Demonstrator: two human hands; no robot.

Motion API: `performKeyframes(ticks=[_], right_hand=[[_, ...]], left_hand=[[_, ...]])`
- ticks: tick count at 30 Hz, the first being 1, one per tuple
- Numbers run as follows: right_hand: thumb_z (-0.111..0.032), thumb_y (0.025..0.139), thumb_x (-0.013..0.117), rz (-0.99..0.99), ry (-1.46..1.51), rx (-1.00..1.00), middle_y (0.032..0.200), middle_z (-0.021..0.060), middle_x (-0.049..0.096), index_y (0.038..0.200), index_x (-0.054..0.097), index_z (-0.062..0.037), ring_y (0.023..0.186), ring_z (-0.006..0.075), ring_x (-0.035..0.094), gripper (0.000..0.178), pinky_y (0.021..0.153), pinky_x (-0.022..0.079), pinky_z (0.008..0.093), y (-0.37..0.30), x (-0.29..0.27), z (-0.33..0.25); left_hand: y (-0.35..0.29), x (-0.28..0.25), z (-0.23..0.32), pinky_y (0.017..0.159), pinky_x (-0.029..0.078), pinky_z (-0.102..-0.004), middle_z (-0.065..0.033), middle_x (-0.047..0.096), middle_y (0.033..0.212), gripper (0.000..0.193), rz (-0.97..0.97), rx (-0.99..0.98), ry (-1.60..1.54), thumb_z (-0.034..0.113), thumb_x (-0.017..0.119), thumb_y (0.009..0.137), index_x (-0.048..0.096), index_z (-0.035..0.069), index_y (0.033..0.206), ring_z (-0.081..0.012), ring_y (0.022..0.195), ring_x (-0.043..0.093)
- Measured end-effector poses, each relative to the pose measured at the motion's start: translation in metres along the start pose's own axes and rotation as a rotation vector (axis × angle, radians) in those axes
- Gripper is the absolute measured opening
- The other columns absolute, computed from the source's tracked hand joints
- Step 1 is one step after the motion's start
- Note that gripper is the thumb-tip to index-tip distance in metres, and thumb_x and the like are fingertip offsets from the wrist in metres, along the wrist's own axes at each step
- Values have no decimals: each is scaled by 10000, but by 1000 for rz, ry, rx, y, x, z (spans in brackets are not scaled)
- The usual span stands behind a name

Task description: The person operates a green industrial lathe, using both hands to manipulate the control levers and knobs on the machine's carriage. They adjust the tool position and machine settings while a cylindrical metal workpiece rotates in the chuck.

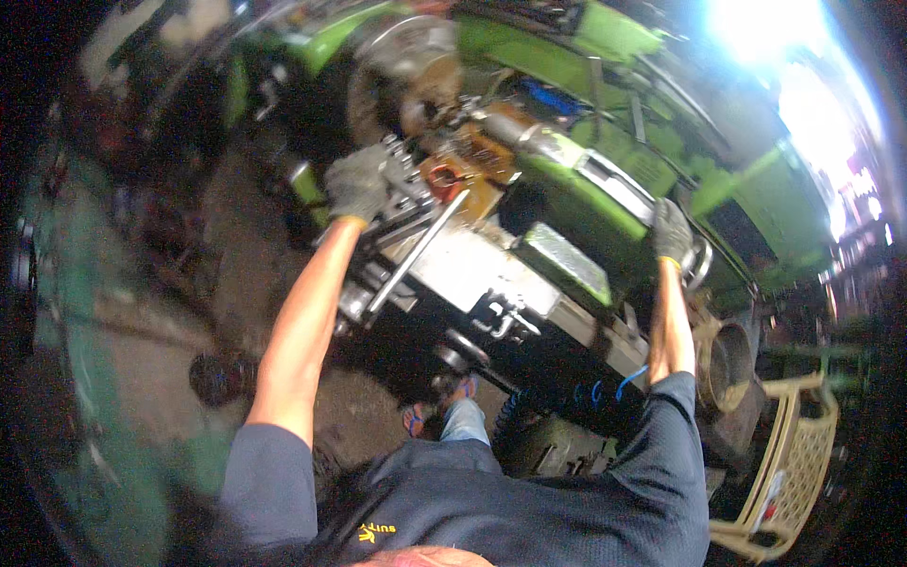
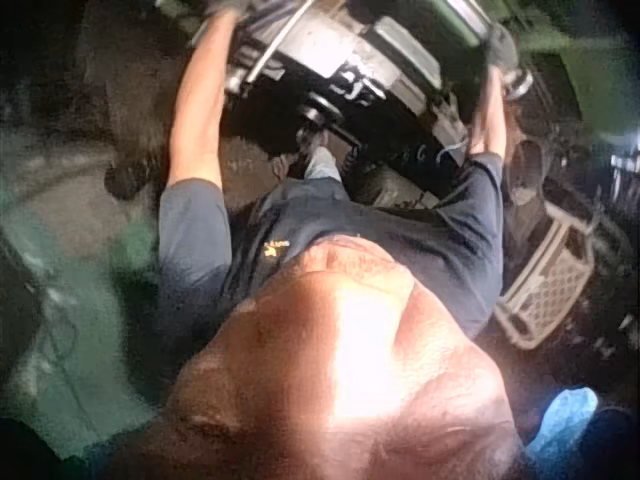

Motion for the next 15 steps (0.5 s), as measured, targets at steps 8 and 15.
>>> performKeyframes(ticks=[8,15], right_hand=[[-194,1036,623,645,922,244,1217,163,713,1236,699,5,1111,241,667,292,1003,520,360,-147,-39,-83],[-231,1105,497,395,1040,328,1063,89,718,1111,719,16,987,173,662,333,917,537,331,-227,-10,-114]], left_hand=[[0,-13,4,749,553,-498,-166,746,951,317,-38,12,63,429,679,892,753,121,919,-396,891,724],[0,9,-4,742,518,-502,-154,720,913,259,8,25,52,392,688,906,696,134,927,-391,891,704]])
Point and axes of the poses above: each hand's wrist, its own y-axis towards the middle knuckle, its own x-axis out of the palm, z = x × y, the point moved 7 cm from there along y, towards the middle knuckle
